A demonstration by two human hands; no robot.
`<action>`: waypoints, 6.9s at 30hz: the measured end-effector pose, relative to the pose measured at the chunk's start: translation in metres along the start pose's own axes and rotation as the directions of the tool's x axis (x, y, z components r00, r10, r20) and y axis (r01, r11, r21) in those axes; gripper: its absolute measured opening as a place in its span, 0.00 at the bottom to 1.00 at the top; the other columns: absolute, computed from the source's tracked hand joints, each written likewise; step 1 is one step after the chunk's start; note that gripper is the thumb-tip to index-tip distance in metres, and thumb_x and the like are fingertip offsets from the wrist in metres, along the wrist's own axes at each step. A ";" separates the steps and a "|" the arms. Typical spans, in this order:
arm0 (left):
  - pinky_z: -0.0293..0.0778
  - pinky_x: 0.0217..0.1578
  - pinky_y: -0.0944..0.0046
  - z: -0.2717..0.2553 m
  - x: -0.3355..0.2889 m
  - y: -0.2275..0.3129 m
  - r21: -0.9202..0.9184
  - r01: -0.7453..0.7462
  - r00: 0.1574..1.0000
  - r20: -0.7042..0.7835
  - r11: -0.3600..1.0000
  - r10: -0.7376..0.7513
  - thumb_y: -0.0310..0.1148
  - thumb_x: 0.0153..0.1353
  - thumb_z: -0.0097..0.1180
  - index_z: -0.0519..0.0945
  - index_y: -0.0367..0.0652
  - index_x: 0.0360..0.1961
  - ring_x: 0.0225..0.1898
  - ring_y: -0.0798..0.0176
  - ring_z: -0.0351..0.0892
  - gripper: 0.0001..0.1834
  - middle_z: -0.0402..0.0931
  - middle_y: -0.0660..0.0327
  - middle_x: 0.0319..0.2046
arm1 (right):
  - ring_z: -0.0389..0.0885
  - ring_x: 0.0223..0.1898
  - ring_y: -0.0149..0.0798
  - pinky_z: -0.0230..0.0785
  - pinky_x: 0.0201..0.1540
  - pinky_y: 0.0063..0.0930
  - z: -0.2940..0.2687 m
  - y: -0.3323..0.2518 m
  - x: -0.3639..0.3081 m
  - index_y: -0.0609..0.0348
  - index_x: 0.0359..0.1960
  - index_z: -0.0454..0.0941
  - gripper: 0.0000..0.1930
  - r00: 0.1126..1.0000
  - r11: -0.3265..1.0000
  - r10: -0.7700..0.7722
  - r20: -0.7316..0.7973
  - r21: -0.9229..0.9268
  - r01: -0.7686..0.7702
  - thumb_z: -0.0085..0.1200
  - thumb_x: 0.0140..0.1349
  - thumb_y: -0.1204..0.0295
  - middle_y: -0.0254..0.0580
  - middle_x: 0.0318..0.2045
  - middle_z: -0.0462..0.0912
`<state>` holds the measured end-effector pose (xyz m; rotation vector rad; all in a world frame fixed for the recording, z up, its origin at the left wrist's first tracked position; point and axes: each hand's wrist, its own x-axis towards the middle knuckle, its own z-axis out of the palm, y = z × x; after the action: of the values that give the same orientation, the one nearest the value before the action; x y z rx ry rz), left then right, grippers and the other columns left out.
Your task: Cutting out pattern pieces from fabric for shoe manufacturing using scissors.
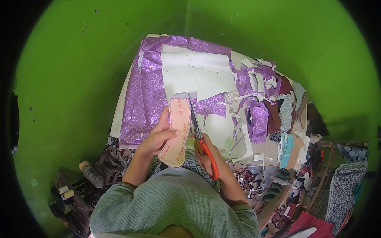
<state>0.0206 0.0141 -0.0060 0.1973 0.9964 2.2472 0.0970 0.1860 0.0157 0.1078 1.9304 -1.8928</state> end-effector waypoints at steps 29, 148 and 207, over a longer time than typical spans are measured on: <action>0.66 0.45 0.68 -0.005 -0.007 0.015 0.097 0.066 0.993 0.091 0.993 -0.075 0.21 0.51 0.51 0.41 0.43 0.63 0.47 0.67 0.68 0.42 0.64 0.55 0.50 | 0.59 0.15 0.23 0.52 0.18 0.16 -0.009 0.008 -0.008 0.60 0.52 0.58 0.29 0.999 0.999 -0.046 0.002 -0.008 0.046 0.44 0.45 0.68 0.30 0.18 0.60; 0.71 0.35 0.74 0.026 0.004 0.037 0.336 0.017 1.000 -0.027 0.942 -0.008 0.29 0.55 0.54 0.69 0.35 0.47 0.34 0.73 0.75 0.19 0.76 0.61 0.36 | 0.50 0.19 0.18 0.41 0.18 0.13 -0.034 -0.037 -0.022 0.61 0.51 0.60 0.66 0.994 0.985 0.086 0.068 -0.158 -0.075 0.26 0.12 0.17 0.27 0.23 0.58; 0.69 0.33 0.73 0.006 0.013 0.045 0.605 0.167 0.946 0.125 0.778 -0.300 0.32 0.57 0.54 0.72 0.32 0.44 0.33 0.74 0.72 0.17 0.75 0.61 0.33 | 0.60 0.17 0.21 0.52 0.18 0.14 -0.068 -0.020 -0.028 0.57 0.51 0.62 0.29 0.962 0.956 0.144 0.231 -0.284 -0.075 0.47 0.53 0.49 0.27 0.19 0.62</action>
<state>-0.0100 0.0035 0.0283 0.5425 1.4842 1.5885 0.0985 0.2577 0.0430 -0.0999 1.9443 -1.4732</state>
